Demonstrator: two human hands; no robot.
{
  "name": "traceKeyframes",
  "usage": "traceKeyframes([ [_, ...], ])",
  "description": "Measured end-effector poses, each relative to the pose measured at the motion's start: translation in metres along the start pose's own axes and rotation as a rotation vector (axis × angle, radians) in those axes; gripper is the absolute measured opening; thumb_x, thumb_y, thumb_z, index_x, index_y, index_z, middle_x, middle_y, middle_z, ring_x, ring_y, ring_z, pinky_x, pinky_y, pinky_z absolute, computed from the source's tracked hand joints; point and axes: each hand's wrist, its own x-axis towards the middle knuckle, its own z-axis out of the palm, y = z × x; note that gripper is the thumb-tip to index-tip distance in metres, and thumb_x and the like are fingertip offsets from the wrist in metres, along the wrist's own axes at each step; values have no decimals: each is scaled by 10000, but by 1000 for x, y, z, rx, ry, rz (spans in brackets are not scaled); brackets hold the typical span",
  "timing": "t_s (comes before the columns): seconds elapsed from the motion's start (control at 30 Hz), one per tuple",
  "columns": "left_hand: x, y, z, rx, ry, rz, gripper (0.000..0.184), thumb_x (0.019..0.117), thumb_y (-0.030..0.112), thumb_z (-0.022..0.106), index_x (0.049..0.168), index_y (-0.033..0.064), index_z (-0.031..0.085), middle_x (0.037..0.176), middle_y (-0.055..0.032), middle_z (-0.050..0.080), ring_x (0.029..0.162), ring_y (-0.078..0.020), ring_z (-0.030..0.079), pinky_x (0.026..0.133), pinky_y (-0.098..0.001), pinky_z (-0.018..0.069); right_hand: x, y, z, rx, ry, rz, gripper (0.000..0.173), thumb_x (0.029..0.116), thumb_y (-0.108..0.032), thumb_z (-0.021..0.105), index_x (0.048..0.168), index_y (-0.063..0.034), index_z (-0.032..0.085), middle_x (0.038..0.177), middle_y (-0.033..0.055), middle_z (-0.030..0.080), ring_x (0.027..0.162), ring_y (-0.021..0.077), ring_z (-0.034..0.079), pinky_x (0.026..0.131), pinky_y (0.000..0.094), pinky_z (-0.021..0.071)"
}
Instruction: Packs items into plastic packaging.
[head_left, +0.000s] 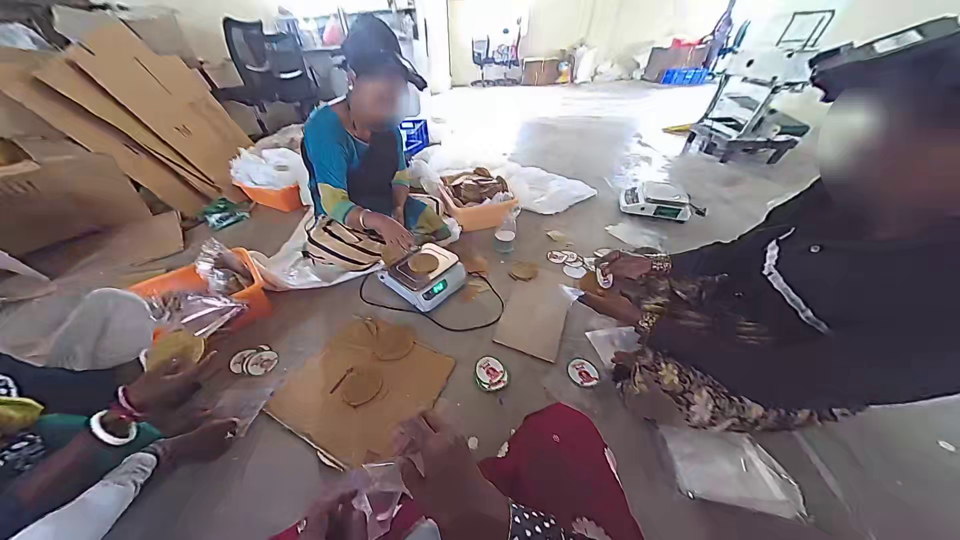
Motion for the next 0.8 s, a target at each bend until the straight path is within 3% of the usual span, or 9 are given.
traceKeyframes([
  [0.17,7,9,2,-11,38,-79,261,823,127,646,989,-65,706,689,0,628,596,66,526,584,-120,453,-34,-40,7,298,-4,-215,57,907,-17,648,934,-1,695,915,134,702,874,194,692,808,272,584],
  [0.23,7,8,2,7,49,-89,271,839,158,652,1010,-44,716,649,41,596,547,74,476,535,-116,416,-44,-41,7,343,-112,-59,208,948,-33,593,1113,46,693,1078,176,720,1010,223,713,892,330,596],
  [0.33,4,9,4,20,39,-31,238,928,179,626,1001,-28,719,624,41,578,518,46,463,512,-137,422,-41,-36,-1,593,-344,283,466,1051,-169,533,1435,94,502,1372,218,606,1235,209,637,1052,342,533],
  [0.43,-11,24,9,91,-20,10,230,919,179,613,978,-12,725,752,-67,704,653,-100,664,637,-289,573,-34,-34,1,1022,-418,547,588,1078,-385,455,1468,53,422,1357,100,595,1206,87,599,1045,298,510],
  [0.5,-25,38,19,99,-5,82,190,933,130,600,916,-28,705,688,-97,670,589,-150,650,578,-306,568,-30,-30,4,1181,-372,686,740,1039,-538,459,1526,11,355,1361,48,607,1201,54,600,1040,282,507],
  [0.63,-48,46,20,-254,-48,132,102,997,137,569,1005,70,646,773,-21,646,655,-38,615,630,-181,545,-27,-18,5,1250,-217,749,476,1046,-335,513,1395,-13,476,1191,-7,686,1092,9,651,980,235,533],
  [0.67,-47,45,14,-344,-70,69,138,1030,236,570,1068,122,637,878,9,670,760,-32,649,704,-202,572,-27,-11,6,1254,-235,668,581,1024,-339,565,1460,19,425,1324,17,634,1199,21,602,1046,246,496],
  [0.73,-35,33,4,-514,-75,-162,518,971,511,623,1255,80,580,1177,-22,659,1079,-108,638,920,-303,560,-24,6,13,1201,-372,352,970,974,-537,613,1596,75,190,1649,150,326,1484,146,376,1227,346,339],
  [0.8,-14,13,3,-661,-87,-452,999,844,699,667,1490,11,340,1356,-57,534,1188,-106,565,921,-288,546,-24,-2,11,1087,-473,220,1056,925,-589,660,1574,110,207,1630,200,338,1473,170,397,1223,351,349],
])
